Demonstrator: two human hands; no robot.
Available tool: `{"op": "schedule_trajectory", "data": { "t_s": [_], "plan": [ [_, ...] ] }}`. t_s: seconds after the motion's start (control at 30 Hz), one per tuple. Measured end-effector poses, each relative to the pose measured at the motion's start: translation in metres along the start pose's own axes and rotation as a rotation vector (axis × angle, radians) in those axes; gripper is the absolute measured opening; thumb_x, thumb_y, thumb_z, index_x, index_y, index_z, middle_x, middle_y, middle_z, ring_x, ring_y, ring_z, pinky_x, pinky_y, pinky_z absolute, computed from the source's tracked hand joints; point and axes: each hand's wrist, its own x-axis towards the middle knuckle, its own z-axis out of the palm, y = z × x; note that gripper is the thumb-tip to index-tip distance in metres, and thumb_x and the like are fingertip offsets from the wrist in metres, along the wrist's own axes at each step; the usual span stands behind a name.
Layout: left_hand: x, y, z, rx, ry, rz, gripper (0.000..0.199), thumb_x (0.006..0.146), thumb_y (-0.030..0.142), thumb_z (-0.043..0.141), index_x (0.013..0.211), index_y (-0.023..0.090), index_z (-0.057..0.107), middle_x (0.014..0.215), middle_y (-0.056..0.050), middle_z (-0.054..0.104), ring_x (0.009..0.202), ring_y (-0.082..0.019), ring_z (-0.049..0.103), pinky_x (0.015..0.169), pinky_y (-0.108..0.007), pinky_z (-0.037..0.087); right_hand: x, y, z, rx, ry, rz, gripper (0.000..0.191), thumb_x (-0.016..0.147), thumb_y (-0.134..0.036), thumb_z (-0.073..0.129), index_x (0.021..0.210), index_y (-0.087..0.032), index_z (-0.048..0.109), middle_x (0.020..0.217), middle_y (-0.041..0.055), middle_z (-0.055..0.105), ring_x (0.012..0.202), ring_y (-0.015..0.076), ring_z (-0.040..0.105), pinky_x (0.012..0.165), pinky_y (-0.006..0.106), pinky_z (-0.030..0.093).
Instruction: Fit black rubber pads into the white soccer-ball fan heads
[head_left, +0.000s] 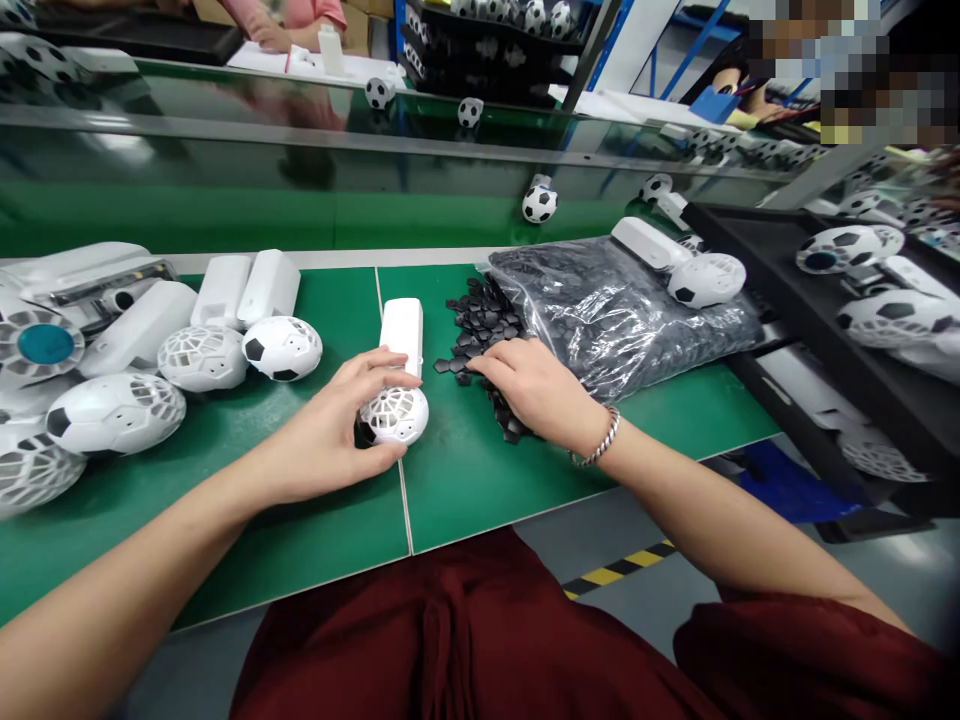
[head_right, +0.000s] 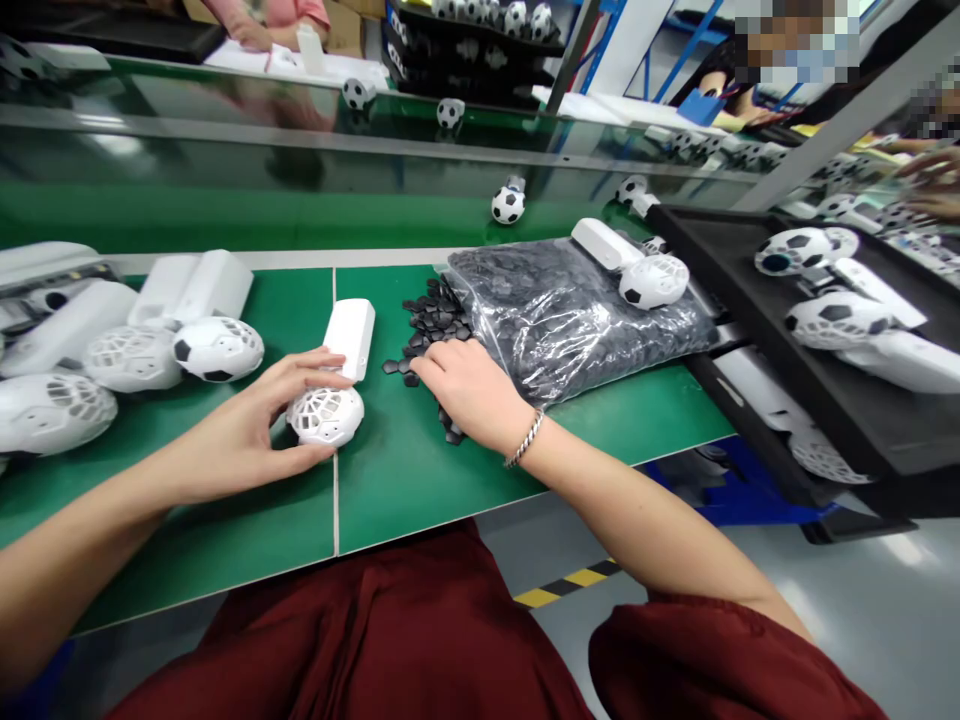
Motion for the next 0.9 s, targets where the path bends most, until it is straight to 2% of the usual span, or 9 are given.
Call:
{"op": "schedule_trajectory", "data": {
  "t_s": [0.2, 0.3, 0.4, 0.5, 0.67, 0.8, 0.9],
  "plan": [
    [0.000, 0.003, 0.008, 0.022, 0.006, 0.021, 0.049, 0.069, 0.015, 0.053, 0.117, 0.022, 0.044, 0.137, -0.008, 0.032, 0.135, -0.027, 0.016, 0.108, -0.046, 0.024, 0.000, 0.006, 0.007, 0.025, -0.145, 0.059, 0.021, 0.087, -0.011, 0.043, 0.099, -0.010, 0.061, 0.083, 0.0093, 0.059, 0.075, 0.0193, 0.050, 0.068, 0.030, 0.036],
    [0.000, 0.003, 0.008, 0.026, 0.040, -0.001, 0.049, 0.067, 0.013, 0.053, 0.114, 0.022, 0.044, 0.137, -0.008, 0.032, 0.133, -0.026, 0.020, 0.108, -0.045, 0.024, 0.005, 0.006, 0.004, 0.089, -0.086, 0.080, 0.018, 0.087, -0.014, 0.046, 0.095, -0.011, 0.062, 0.084, 0.0090, 0.060, 0.077, 0.0191, 0.050, 0.070, 0.029, 0.037],
    [-0.001, -0.001, 0.006, 0.031, 0.098, -0.036, 0.046, 0.065, 0.014, 0.053, 0.110, 0.022, 0.047, 0.136, -0.007, 0.034, 0.131, -0.026, 0.025, 0.108, -0.046, 0.024, 0.016, 0.002, 0.002, 0.184, -0.009, 0.037, 0.020, 0.088, -0.019, 0.046, 0.094, -0.012, 0.064, 0.089, 0.0087, 0.061, 0.083, 0.0188, 0.050, 0.074, 0.029, 0.039],
    [-0.001, -0.004, 0.005, 0.033, 0.112, -0.039, 0.046, 0.065, 0.015, 0.054, 0.109, 0.022, 0.047, 0.135, -0.007, 0.036, 0.131, -0.027, 0.025, 0.108, -0.047, 0.024, 0.033, -0.004, 0.007, 0.194, -0.025, 0.003, 0.022, 0.089, -0.021, 0.045, 0.095, -0.013, 0.064, 0.090, 0.0085, 0.062, 0.084, 0.0190, 0.050, 0.074, 0.029, 0.039],
    [-0.001, -0.006, 0.006, 0.000, 0.098, -0.050, 0.047, 0.064, 0.014, 0.054, 0.110, 0.022, 0.046, 0.136, -0.006, 0.035, 0.132, -0.026, 0.023, 0.108, -0.046, 0.024, 0.055, -0.006, 0.017, 0.185, -0.086, 0.160, 0.015, 0.083, -0.027, 0.057, 0.088, -0.016, 0.064, 0.088, 0.0073, 0.061, 0.085, 0.0198, 0.049, 0.066, 0.028, 0.038],
    [-0.002, -0.008, 0.005, -0.020, 0.088, -0.044, 0.049, 0.064, 0.014, 0.053, 0.111, 0.023, 0.045, 0.137, -0.006, 0.034, 0.133, -0.025, 0.020, 0.108, -0.046, 0.023, 0.054, -0.004, 0.013, 0.414, -0.121, 0.163, 0.005, 0.079, -0.020, 0.061, 0.081, -0.015, 0.061, 0.077, 0.0024, 0.060, 0.073, 0.0140, 0.052, 0.063, 0.024, 0.038],
    [-0.003, -0.011, 0.005, -0.033, 0.087, -0.037, 0.049, 0.065, 0.014, 0.054, 0.113, 0.024, 0.045, 0.136, -0.005, 0.036, 0.134, -0.026, 0.019, 0.108, -0.047, 0.024, 0.045, -0.010, 0.003, 0.644, -0.070, 0.082, 0.006, 0.081, -0.017, 0.058, 0.085, -0.015, 0.062, 0.078, 0.0016, 0.062, 0.071, 0.0109, 0.054, 0.068, 0.022, 0.042]
  ]
}}
